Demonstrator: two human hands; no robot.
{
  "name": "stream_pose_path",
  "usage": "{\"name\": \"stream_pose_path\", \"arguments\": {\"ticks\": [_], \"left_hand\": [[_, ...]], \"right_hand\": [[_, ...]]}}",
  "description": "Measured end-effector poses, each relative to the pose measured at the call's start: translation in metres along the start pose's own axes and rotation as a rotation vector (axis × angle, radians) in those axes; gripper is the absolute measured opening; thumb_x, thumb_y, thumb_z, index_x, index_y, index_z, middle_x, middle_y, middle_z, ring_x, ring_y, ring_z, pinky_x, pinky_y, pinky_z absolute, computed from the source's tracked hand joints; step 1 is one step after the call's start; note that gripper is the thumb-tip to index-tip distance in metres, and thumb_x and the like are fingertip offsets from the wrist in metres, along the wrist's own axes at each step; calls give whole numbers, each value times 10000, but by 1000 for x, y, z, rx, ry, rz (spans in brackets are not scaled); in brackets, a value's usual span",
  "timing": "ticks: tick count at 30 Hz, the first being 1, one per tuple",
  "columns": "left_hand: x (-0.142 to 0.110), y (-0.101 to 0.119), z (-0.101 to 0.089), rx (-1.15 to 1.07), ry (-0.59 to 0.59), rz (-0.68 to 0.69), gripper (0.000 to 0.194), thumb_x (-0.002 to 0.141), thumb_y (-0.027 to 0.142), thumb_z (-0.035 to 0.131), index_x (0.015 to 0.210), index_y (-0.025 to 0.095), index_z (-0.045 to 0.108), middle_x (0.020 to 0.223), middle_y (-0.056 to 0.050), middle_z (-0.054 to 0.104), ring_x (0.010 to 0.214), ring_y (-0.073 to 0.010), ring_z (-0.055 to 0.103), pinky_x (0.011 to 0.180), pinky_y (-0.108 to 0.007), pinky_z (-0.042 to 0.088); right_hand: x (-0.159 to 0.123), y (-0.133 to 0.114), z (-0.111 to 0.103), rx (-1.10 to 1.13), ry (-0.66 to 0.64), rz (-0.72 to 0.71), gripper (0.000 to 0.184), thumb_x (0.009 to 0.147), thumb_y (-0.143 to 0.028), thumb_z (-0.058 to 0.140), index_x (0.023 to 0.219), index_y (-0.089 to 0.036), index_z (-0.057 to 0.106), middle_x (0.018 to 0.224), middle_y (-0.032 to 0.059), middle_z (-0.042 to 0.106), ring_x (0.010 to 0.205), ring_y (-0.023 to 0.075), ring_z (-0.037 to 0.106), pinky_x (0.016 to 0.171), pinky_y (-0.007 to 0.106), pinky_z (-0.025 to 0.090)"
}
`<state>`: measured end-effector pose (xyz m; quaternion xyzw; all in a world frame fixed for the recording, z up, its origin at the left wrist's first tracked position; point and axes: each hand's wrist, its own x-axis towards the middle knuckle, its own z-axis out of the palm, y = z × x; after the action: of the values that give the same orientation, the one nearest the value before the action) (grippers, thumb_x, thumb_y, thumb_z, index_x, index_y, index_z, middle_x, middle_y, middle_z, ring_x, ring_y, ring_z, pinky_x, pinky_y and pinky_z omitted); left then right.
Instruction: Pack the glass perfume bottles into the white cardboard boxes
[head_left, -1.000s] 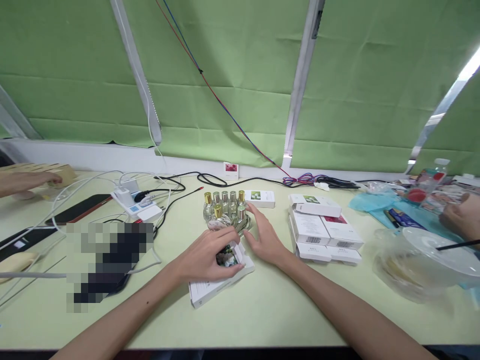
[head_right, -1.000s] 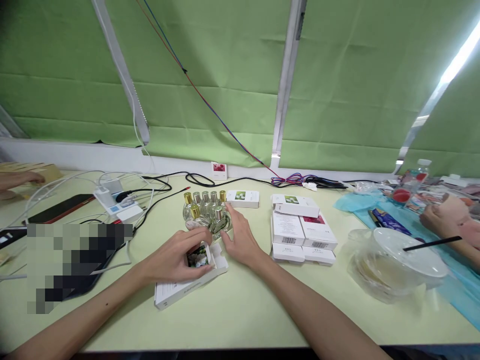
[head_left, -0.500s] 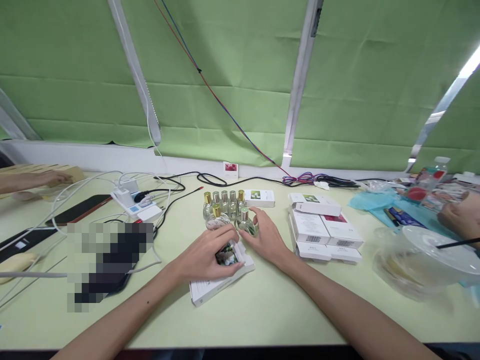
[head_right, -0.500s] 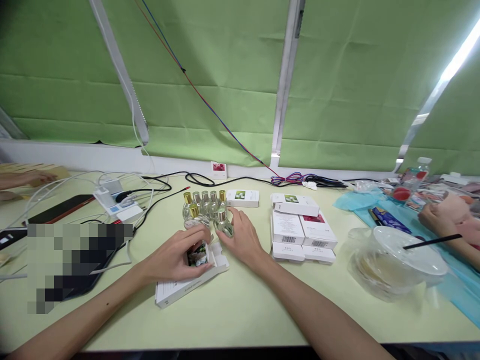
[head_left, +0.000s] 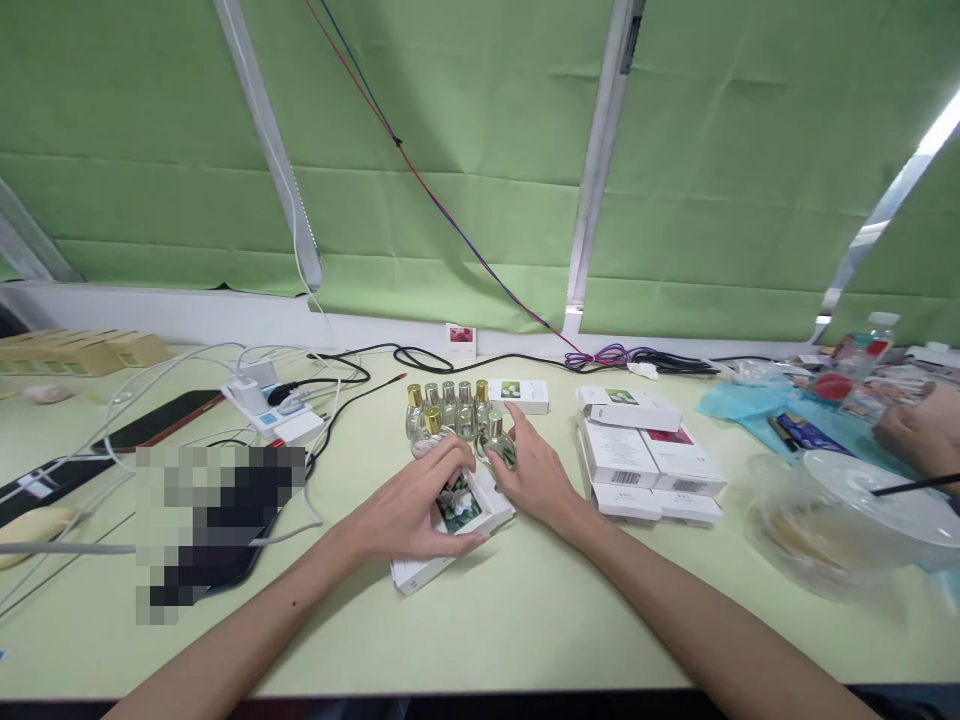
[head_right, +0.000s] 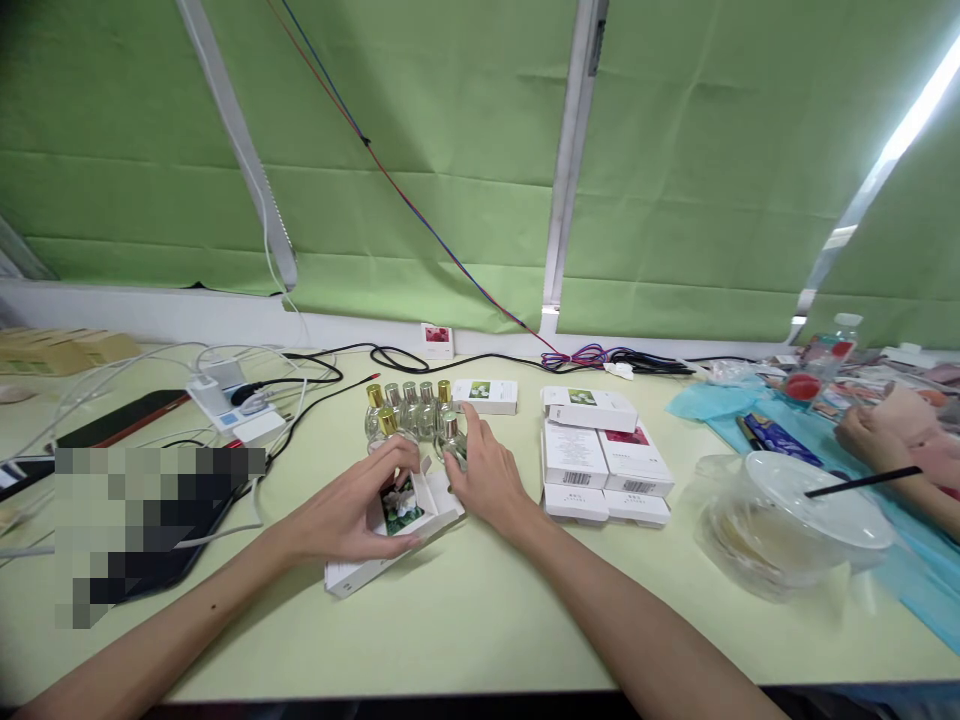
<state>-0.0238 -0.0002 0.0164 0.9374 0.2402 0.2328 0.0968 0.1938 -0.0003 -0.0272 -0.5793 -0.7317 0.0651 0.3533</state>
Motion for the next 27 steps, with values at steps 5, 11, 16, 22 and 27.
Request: {"name": "stream_pose_path", "arguments": {"ticks": [5,11,16,22,27], "left_hand": [[0,-1,3,-33,-28,-34,460,822,352,741,1164,224,461,1194,-88,536,1015,-223,562,859,-337,511],[2,-2,6,-36,-6,-52,398,870,326,705,1169,224,464,1190,-92,525,1044,-223,552,873,-342,510],[3,-5,7,-27,36,-41,369,901,347,691,1168,216,474,1214,-103,531,1079,-222,566,896,-340,516],[2,-8,11,-8,90,-42,387,908,357,697,1197,221,478,1249,-106,542,1129,-227,591,918,-338,525],[2,-9,13,-20,125,-53,397,906,355,707,1208,228,484,1275,-109,542,1142,-228,601,926,-340,533]], "right_hand": [[1,-4,-8,-152,-6,60,696,989,-314,478,1599,-158,181,1223,157,659,936,289,689,760,374,512],[2,-7,-12,-262,-33,121,684,979,-282,453,1590,-125,189,1148,146,711,906,307,716,703,359,475],[2,-6,-12,-223,12,159,678,973,-290,459,1573,-128,188,1079,131,735,857,302,724,681,340,439],[2,-2,-11,-146,83,216,600,972,-288,459,1523,-149,266,968,117,742,820,308,713,664,326,399],[1,1,-6,-8,183,244,565,966,-325,466,1490,-174,315,936,94,743,791,293,699,682,327,425]]}}
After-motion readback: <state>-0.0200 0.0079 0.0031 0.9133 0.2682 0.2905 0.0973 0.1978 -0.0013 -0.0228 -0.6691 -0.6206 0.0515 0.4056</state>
